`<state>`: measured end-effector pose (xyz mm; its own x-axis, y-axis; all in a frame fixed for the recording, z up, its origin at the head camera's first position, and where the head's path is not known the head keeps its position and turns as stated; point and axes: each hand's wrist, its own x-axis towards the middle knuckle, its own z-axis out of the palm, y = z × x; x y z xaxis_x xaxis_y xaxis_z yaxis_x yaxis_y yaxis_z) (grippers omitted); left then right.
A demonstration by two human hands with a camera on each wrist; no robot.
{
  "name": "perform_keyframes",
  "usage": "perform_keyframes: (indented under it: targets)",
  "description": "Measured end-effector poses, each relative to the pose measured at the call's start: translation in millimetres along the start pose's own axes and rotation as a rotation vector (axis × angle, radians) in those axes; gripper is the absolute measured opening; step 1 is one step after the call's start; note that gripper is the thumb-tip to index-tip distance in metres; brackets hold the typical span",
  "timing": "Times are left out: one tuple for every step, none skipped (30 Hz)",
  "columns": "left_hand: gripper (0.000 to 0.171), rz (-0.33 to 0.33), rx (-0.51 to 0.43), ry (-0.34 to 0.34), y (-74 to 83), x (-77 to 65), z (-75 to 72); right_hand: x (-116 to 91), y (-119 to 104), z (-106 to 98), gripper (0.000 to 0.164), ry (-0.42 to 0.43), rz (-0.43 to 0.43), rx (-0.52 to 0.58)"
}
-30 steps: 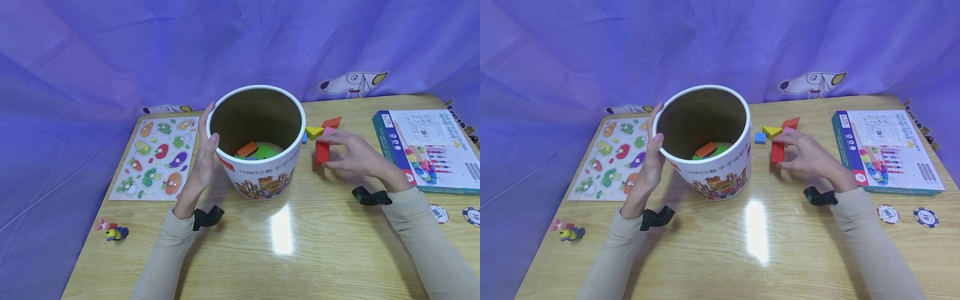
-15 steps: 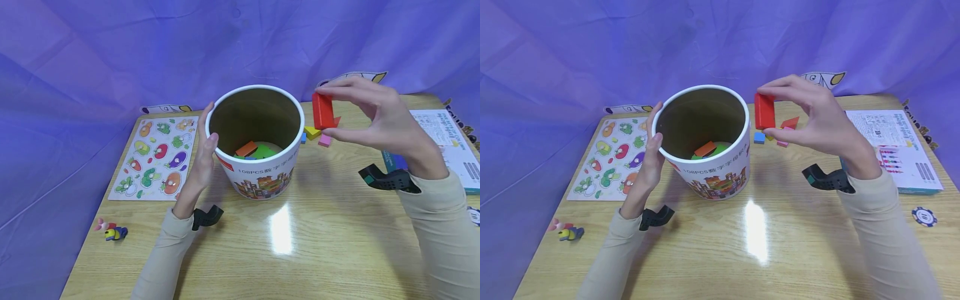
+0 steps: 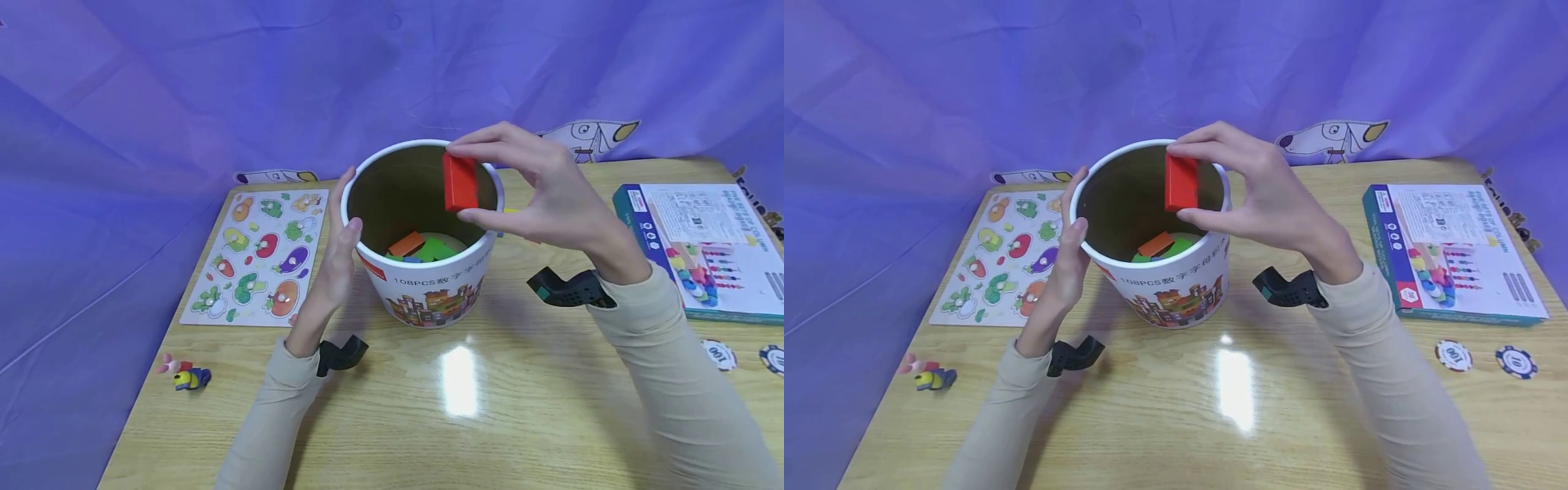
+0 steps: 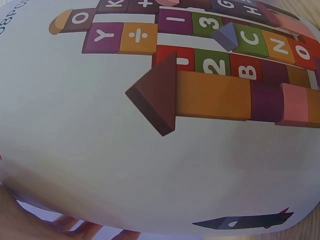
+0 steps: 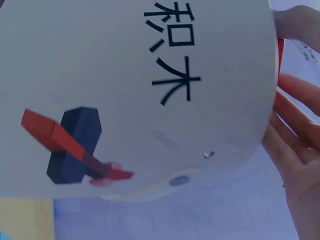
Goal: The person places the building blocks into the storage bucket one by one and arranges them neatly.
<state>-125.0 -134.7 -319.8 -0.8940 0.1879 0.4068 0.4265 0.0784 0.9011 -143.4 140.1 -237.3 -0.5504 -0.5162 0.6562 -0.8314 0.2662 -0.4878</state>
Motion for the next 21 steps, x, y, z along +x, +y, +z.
perform_keyframes:
  targets:
    - [0.087, 0.002, -0.001, 0.001, -0.1, 0.1, -0.1, 1.0, 0.7, 1.2, 0.063, 0.006, -0.003, 0.002]
    - [0.087, 0.004, 0.001, 0.001, 0.0, 0.2, 0.0, 2.1, 1.1, 2.1, 0.062, 0.009, -0.004, 0.005]
    - [0.086, 0.005, 0.001, 0.002, 0.0, 0.3, 0.0, 2.7, 1.2, 2.9, 0.062, 0.013, 0.002, 0.012]
    - [0.086, 0.005, 0.005, 0.003, 0.0, 0.2, 0.0, 3.2, 1.4, 3.6, 0.062, 0.016, 0.007, 0.019]
    - [0.087, 0.003, 0.011, 0.004, 0.0, 0.2, 0.2, 3.5, 1.7, 4.2, 0.062, 0.018, 0.011, 0.027]
    - [0.087, 0.001, 0.016, 0.004, 0.1, 0.0, 0.3, 3.5, 2.1, 4.6, 0.062, 0.019, 0.016, 0.033]
    - [0.087, -0.001, 0.022, 0.004, 0.1, -0.1, 0.4, 3.6, 2.4, 4.9, 0.062, 0.022, 0.02, 0.04]
    - [0.086, -0.003, 0.027, 0.003, 0.2, -0.2, 0.6, 3.5, 2.7, 5.1, 0.062, 0.025, 0.024, 0.044]
    - [0.086, -0.003, 0.026, 0.002, 0.2, -0.2, 0.7, 3.6, 3.0, 5.4, 0.062, 0.028, 0.027, 0.049]
    - [0.086, -0.001, 0.026, 0.001, 0.3, -0.3, 0.7, 4.1, 3.6, 5.5, 0.062, 0.028, 0.023, 0.048]
    - [0.085, 0.001, 0.026, 0.0, 0.3, -0.3, 0.8, 4.6, 4.1, 5.7, 0.062, 0.029, 0.022, 0.051]
    - [0.084, 0.002, 0.025, 0.0, 0.2, -0.2, 0.7, 5.0, 4.6, 5.8, 0.061, 0.028, 0.019, 0.053]
    - [0.083, 0.004, 0.024, 0.001, 0.1, -0.2, 0.6, 5.5, 5.1, 6.1, 0.061, 0.028, 0.018, 0.057]
    - [0.081, 0.005, 0.023, 0.001, -0.1, -0.1, 0.5, 6.0, 5.6, 6.4, 0.06, 0.027, 0.017, 0.06]
    - [0.08, 0.008, 0.022, 0.001, -0.3, 0.0, 0.4, 6.3, 5.9, 7.0, 0.06, 0.026, 0.017, 0.065]
    - [0.078, 0.01, 0.023, 0.001, -0.6, 0.1, 0.3, 6.7, 6.4, 7.5, 0.06, 0.024, 0.016, 0.069]
    - [0.078, 0.01, 0.023, 0.001, -0.8, 0.3, 0.2, 7.0, 6.7, 8.1, 0.059, 0.023, 0.012, 0.07]
    - [0.077, 0.009, 0.021, 0.001, -1.0, 0.3, 0.1, 7.1, 7.2, 8.4, 0.058, 0.02, 0.006, 0.069]
    - [0.077, 0.008, 0.022, 0.002, -1.1, 0.3, 0.0, 7.5, 7.5, 8.7, 0.057, 0.021, 0.001, 0.068]
    - [0.077, 0.008, 0.023, 0.003, -1.2, 0.4, 0.0, 7.9, 7.9, 8.8, 0.056, 0.02, -0.007, 0.066]
    - [0.078, 0.007, 0.021, 0.004, -1.3, 0.5, 0.0, 8.3, 8.2, 8.7, 0.055, 0.02, -0.013, 0.063]
